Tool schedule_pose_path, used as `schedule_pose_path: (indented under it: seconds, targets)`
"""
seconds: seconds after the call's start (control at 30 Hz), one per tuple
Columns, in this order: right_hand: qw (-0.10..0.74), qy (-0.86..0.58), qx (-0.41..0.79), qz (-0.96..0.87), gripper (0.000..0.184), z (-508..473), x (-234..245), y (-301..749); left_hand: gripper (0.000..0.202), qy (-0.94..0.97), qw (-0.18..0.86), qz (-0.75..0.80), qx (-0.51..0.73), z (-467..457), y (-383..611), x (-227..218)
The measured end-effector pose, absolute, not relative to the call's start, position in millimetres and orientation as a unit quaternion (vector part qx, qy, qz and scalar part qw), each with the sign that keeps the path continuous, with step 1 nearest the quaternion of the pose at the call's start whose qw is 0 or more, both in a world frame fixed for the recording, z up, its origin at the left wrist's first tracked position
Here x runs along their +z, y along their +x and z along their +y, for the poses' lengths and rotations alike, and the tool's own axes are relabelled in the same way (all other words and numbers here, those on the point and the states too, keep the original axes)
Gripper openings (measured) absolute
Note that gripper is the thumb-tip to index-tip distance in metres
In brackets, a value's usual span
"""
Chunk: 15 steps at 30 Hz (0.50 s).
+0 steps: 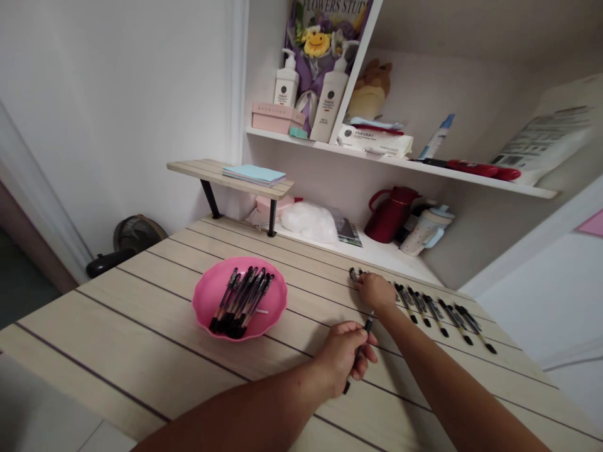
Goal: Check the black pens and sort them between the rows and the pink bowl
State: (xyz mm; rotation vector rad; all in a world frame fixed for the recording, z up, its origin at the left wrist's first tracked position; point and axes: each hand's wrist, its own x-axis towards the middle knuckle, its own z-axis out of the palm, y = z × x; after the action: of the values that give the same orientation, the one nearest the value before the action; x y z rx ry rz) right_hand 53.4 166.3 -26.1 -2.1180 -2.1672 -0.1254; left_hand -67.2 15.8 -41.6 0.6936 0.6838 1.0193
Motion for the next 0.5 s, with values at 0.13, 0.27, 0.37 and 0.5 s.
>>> schedule_pose_path:
  seconds: [0.13,0.27,0.37,0.5]
  targets:
    - [0.044,-0.698,-0.046,-0.713,0.025,164.6,-24.6,51.5,0.023,0.323,0.761,0.312,0.468,16.2,-67.3,-42.8]
    - [0.041,-0.701,-0.048,-0.710,0.025,155.0,-18.4,51.6,0.022,0.324,0.762,0.317,0.464,16.8,-67.5,-44.0]
    - [0.042,-0.701,-0.045,-0.710,0.024,142.6,-12.3,53.9,0.019,0.330,0.756,0.316,0.469,16.6,-67.3,-43.9]
    - [0.044,-0.702,-0.042,-0.709,0.025,128.3,-8.3,58.0,0.019,0.333,0.752,0.316,0.474,15.9,-67.3,-42.7]
